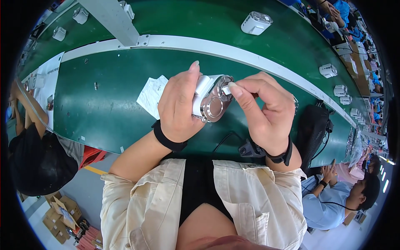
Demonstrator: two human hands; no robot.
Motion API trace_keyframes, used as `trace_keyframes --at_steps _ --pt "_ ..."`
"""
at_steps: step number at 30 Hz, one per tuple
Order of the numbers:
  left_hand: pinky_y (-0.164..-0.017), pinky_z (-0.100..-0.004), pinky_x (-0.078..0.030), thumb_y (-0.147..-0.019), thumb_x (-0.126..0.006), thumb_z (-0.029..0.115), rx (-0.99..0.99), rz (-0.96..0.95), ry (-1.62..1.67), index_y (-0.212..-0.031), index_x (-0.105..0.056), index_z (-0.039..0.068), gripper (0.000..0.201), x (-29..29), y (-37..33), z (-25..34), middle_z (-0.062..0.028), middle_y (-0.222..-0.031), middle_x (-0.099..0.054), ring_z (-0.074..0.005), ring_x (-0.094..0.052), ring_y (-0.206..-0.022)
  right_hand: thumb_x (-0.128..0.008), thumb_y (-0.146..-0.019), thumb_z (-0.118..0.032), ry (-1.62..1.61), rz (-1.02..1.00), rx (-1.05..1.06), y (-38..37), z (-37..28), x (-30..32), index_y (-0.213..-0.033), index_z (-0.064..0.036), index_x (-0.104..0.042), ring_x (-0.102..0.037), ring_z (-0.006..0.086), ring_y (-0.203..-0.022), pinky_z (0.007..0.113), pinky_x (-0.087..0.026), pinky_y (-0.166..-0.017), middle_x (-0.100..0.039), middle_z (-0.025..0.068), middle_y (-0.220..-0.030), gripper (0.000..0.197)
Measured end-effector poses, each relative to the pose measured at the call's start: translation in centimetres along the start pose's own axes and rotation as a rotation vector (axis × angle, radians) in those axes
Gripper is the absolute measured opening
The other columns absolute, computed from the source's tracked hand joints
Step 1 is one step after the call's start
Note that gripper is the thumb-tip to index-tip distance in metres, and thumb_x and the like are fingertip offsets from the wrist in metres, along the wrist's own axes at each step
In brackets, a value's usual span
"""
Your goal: The person picks up a white device from the conveyor belt, peels a small sticker from its top surface, and places the device back onto the belt, repeating this for several units.
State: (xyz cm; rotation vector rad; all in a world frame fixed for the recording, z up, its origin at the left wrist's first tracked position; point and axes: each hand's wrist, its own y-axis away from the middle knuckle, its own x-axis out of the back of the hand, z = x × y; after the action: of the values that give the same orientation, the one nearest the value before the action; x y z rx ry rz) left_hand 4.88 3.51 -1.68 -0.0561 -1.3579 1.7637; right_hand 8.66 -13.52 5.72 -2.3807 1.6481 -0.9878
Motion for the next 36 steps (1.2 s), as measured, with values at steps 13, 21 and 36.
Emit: trace_keyframes --at_steps 13,21,36 --pt "-0.061 -0.0360 -0.052 -0.085 -0.072 0.025 -0.167 0.052 -0.140 -0.132 -0.041 -0.009 0.066 -0.5 -0.4 -0.6 -0.0183 -0.092 -0.063 -0.0301 -0.063 -0.075 -0.071 -0.072 0.003 0.507 0.011 0.313 0.2 -0.7 -0.3 -0.087 0.0027 -0.068 -0.055 0.0257 -0.061 0.034 -0.043 -0.055 -0.062 0.0107 -0.075 0.015" --pt "-0.064 -0.0351 -0.054 -0.072 -0.078 0.010 -0.148 0.096 -0.100 -0.129 -0.051 -0.005 0.066 -0.6 -0.4 -0.4 -0.0168 -0.099 -0.063 -0.0305 -0.063 -0.078 -0.073 -0.071 0.001 0.494 -0.027 0.335 0.0 -0.3 0.1 -0.089 0.0030 -0.068 -0.055 0.0255 -0.061 0.033 -0.044 -0.055 -0.062 0.0110 -0.075 0.019" --pt "-0.062 -0.0368 -0.053 -0.087 -0.071 0.027 -0.205 0.024 -0.160 -0.130 -0.044 -0.008 0.061 -0.5 -0.7 -0.9 -0.0190 -0.092 -0.063 -0.0313 -0.063 -0.076 -0.076 -0.065 -0.002 0.434 -0.059 0.338 -0.7 0.3 0.8 -0.089 0.0010 -0.069 -0.055 0.0217 -0.058 0.032 -0.044 -0.051 -0.062 0.0081 -0.072 0.025"
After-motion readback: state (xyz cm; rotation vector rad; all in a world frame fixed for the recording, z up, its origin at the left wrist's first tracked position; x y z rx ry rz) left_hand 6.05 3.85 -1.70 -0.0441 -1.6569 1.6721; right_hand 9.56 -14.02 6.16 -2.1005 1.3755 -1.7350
